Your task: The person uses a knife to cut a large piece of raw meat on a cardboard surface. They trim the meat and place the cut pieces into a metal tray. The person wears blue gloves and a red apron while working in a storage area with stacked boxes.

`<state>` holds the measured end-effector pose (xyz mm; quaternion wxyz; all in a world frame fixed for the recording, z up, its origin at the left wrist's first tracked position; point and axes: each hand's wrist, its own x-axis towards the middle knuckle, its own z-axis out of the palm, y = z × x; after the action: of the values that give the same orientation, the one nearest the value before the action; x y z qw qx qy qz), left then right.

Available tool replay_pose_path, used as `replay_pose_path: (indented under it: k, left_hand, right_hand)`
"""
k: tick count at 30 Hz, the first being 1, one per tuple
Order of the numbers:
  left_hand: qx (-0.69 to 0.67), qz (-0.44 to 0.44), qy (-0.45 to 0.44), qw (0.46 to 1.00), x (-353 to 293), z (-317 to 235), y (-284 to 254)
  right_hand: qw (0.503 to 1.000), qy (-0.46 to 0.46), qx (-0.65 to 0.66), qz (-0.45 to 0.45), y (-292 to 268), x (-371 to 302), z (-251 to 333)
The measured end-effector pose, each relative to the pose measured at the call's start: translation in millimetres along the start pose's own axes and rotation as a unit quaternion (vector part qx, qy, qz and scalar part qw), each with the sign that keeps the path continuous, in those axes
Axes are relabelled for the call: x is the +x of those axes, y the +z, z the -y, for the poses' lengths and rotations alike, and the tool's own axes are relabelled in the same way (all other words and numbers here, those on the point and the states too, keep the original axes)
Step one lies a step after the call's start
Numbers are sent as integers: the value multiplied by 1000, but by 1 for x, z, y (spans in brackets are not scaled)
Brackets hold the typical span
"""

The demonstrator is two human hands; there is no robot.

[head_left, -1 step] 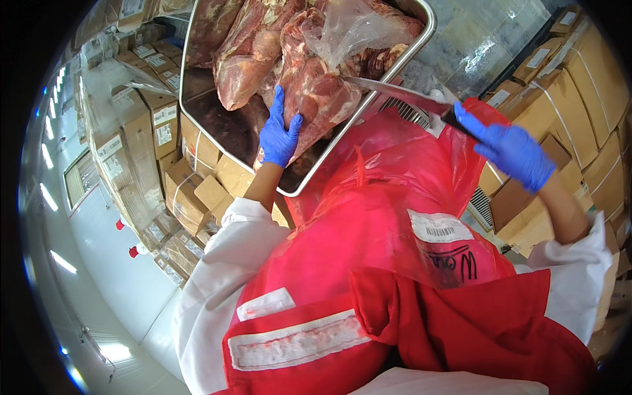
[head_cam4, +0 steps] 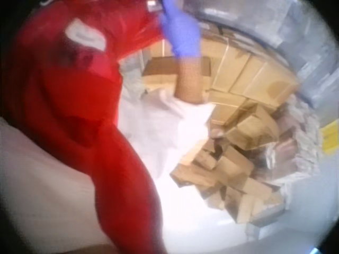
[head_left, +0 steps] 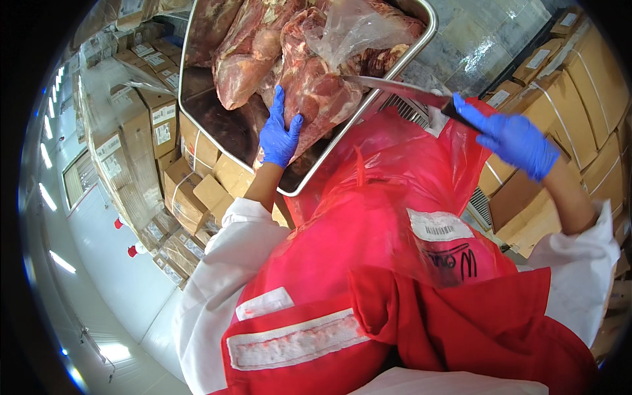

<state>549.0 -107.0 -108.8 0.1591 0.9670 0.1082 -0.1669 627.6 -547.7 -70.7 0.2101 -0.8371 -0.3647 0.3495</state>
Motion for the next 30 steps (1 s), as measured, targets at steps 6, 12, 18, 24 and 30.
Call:
replay_pose_path:
  k: [6,12,18,24,30]
  left_hand:
    - [-20,-4,17,1000,-3,2,5]
    - [-28,31,-27,999,-2,-4,2]
    - [-14,13,-19,1000,0,-6,1]
    - [-6,-20,10,1000,-2,6,7]
    - [-7,20,-40,999,1,2,1]
  right_hand:
    - [999,-24,-43,2,10,20,-41]
    - [986,12,23,-162,137,8,-18]
    - [967,81,59,-235,205,13,29]
    - [968,60,156,-189,185,8,31]
    - [874,46,480,60,35,4,-10]
